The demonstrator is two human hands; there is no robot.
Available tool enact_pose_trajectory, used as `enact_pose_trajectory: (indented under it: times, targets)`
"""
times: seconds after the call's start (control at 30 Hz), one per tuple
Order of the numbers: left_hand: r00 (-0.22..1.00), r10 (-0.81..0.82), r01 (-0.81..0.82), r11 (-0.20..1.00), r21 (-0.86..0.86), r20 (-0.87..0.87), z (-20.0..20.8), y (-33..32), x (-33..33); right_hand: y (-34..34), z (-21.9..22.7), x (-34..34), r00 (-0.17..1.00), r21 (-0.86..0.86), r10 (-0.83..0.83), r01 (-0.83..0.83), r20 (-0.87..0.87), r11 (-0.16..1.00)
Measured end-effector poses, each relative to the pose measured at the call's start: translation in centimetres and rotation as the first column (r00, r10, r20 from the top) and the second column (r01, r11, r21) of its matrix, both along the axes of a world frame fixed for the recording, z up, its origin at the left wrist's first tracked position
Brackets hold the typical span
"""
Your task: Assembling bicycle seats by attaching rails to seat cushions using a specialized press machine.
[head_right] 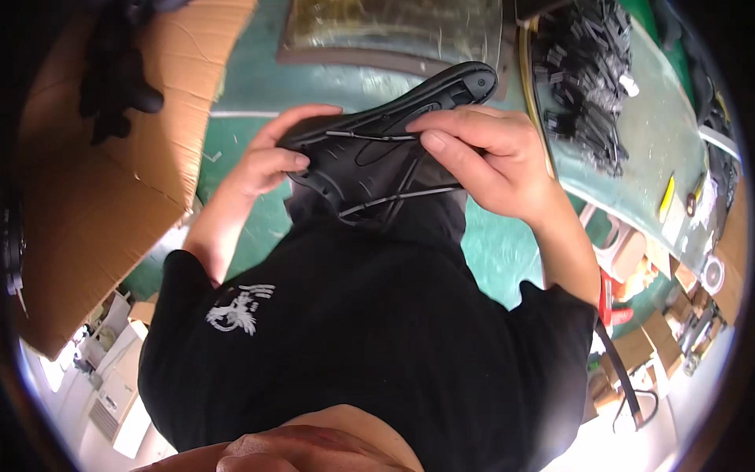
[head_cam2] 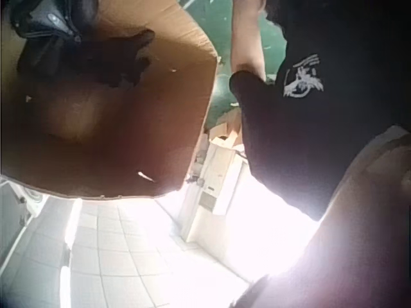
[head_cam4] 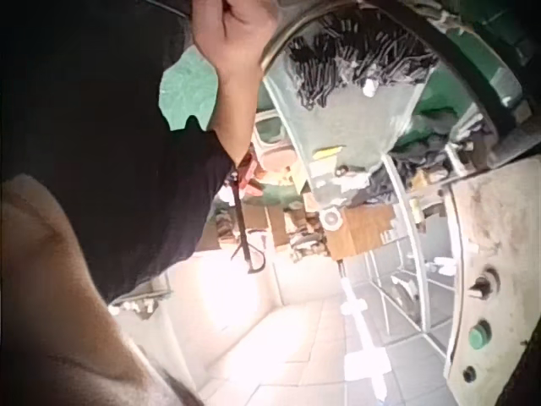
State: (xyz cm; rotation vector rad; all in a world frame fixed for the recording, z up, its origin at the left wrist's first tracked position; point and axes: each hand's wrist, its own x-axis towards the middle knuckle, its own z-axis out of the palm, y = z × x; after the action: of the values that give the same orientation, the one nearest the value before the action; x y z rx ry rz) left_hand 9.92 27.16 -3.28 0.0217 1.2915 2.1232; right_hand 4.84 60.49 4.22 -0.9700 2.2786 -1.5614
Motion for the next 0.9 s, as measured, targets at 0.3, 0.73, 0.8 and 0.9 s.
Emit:
enact_pose_trajectory:
  times: [0.3,0.73,0.8,0.9]
  targets:
    - [0.989,-0.131,0.123,0.986,-0.112,-0.067,-1.1,0.0,-1.6,-0.5,-2.7,1.4,0.987,0.117,0.041,-0.024,-0.153,0.993]
    - [0.981,-0.074,0.068,0.997,-0.038,-0.177,-1.9,0.8,-0.6,-0.6,-2.7,1.1,0.940,0.167,0.113,-0.061,-0.323,0.984]
    - [0.982,-0.074,0.069,0.997,-0.036,-0.173,-1.9,0.9,-0.5,-0.5,-2.7,1.1,0.941,0.194,0.132,-0.073,-0.312,0.978]
    - [0.985,-0.067,0.065,0.998,-0.013,-0.158,-2.1,1.1,-0.3,-0.5,-2.5,1.1,0.943,0.189,0.154,-0.100,-0.295,0.977]
